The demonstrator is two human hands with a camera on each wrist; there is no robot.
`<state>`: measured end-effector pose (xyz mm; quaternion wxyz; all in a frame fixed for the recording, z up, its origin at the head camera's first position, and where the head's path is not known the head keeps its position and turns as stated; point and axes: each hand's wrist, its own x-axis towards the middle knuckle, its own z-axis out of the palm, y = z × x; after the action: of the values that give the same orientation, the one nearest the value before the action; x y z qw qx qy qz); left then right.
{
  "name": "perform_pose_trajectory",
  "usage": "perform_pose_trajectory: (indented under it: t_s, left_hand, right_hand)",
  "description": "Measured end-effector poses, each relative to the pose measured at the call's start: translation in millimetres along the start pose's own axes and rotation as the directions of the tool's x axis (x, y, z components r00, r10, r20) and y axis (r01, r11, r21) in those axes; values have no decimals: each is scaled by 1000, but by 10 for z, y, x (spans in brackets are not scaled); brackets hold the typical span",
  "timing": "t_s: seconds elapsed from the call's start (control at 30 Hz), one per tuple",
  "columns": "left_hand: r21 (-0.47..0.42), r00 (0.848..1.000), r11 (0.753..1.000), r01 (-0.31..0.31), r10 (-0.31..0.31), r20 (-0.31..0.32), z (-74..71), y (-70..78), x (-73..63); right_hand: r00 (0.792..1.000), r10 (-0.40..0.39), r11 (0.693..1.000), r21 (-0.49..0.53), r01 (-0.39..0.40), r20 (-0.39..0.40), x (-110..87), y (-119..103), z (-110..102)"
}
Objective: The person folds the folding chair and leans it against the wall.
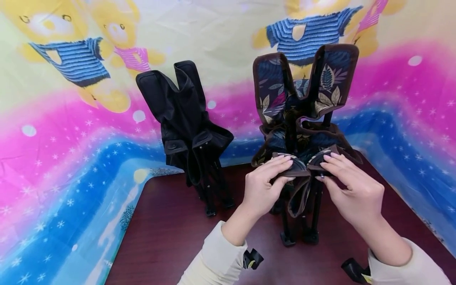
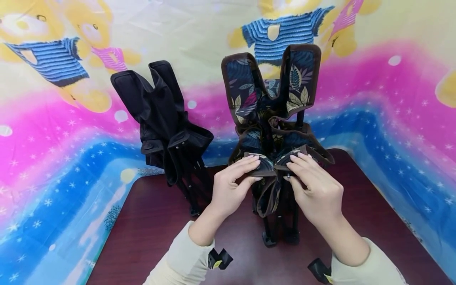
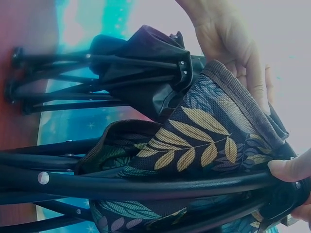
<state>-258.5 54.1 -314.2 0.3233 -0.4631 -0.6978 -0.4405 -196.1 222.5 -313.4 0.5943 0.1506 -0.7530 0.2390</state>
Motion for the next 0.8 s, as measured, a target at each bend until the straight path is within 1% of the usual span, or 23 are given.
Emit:
perform_pose_trajectory:
  t_s: [0.23, 0.37, 0.63, 0.8]
  left_hand:
    - [-52, 1000, 999, 11, -11, -3, 9, -5, 3]
    - [-67, 1000, 998, 17, -17, 0, 17, -18, 6]
    - [-46, 999, 998, 38, -37, 19, 6, -5, -4]
    - [-35, 999, 998, 43, -42, 23, 1, 18, -23]
  right_hand:
    - [1000, -4, 1000, -3, 4, -8, 16, -28, 24]
    - [1000, -8, 1000, -6, 8, -9, 17, -44, 29]
    - [1000, 0, 999, -48, 0, -2, -19, -33, 26]
    - [1000, 22, 999, -43, -23, -13, -45, -36, 9]
